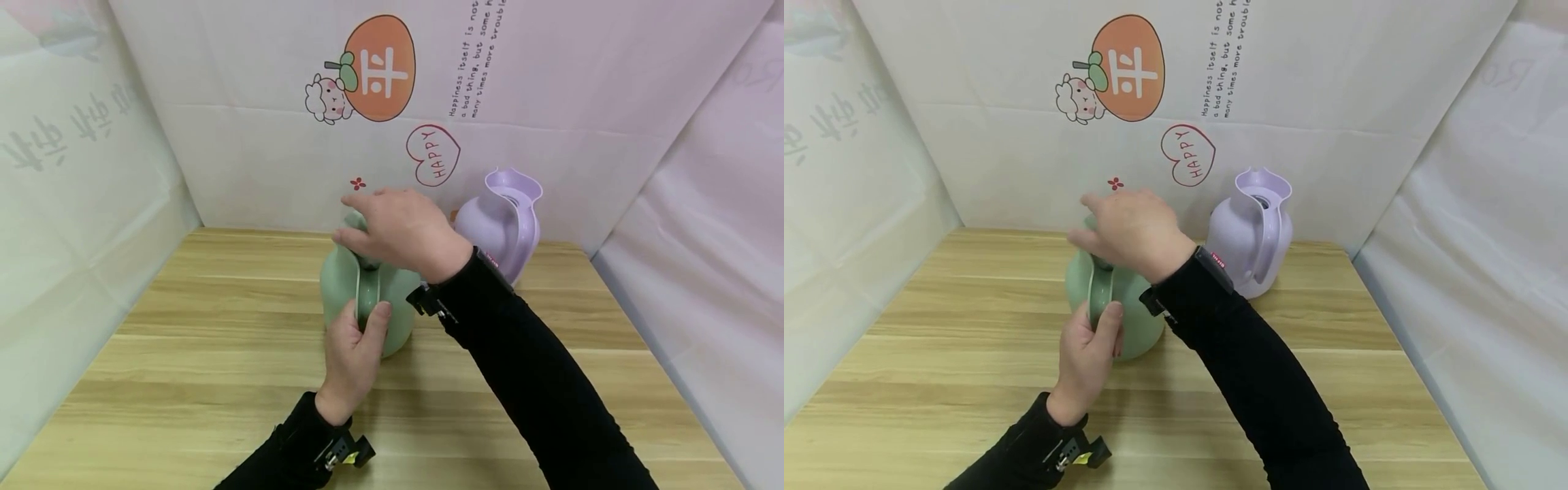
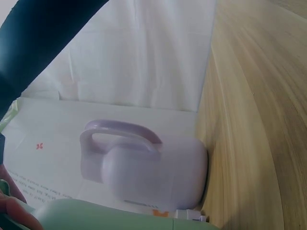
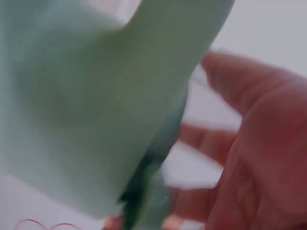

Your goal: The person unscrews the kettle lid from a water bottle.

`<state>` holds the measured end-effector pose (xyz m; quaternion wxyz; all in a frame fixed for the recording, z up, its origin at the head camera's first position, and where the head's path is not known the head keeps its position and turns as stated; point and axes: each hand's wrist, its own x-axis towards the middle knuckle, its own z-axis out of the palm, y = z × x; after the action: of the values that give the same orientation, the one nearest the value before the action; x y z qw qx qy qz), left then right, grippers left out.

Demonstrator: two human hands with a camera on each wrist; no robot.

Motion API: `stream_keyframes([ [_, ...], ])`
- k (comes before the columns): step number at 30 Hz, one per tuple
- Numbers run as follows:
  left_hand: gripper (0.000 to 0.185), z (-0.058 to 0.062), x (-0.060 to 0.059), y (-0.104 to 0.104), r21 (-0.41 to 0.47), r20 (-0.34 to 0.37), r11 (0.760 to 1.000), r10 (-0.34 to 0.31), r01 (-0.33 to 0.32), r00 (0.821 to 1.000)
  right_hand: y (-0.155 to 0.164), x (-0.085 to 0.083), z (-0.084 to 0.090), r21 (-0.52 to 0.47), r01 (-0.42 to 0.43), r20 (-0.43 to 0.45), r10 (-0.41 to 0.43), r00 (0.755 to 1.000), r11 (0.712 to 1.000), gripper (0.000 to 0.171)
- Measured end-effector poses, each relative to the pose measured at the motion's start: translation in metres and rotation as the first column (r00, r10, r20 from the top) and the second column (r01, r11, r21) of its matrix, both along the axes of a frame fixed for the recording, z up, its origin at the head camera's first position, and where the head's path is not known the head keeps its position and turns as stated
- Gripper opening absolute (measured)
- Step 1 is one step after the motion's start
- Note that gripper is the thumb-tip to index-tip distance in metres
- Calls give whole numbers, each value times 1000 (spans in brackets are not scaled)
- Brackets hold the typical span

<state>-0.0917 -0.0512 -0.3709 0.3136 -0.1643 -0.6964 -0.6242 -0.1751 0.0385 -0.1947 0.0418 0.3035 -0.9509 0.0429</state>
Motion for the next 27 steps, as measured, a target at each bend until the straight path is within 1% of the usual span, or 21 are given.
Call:
stream_keyframes([
  [2, 32, 0, 1, 0, 5, -2, 1000, -17, 17, 1000, -7, 8, 0, 34, 89, -47, -88, 995, 995, 63],
  [4, 30, 0, 1, 0, 16, 6, 999, -38, 38, 999, -15, 13, 0, 67, 156, -81, -151, 985, 985, 59],
  [7, 27, 0, 1, 0, 30, 18, 998, -56, 56, 998, -22, 18, -2, 79, 199, -108, -190, 976, 977, 45],
  [9, 27, 0, 1, 0, 28, 17, 998, -56, 55, 998, -25, 19, -3, 89, 214, -111, -204, 973, 973, 40],
  [14, 26, 0, 1, 0, 19, 17, 999, -51, 51, 999, -25, 17, -4, 107, 222, -123, -209, 970, 969, 40],
  [18, 25, 0, 1, -1, 27, 30, 998, -62, 61, 998, -24, 15, -4, 122, 201, -134, -185, 974, 972, 41],
  [27, 27, -2, 0, -1, 29, 25, 998, -64, 63, 998, -19, 11, -3, 132, 160, -112, -146, 983, 978, 34],
])
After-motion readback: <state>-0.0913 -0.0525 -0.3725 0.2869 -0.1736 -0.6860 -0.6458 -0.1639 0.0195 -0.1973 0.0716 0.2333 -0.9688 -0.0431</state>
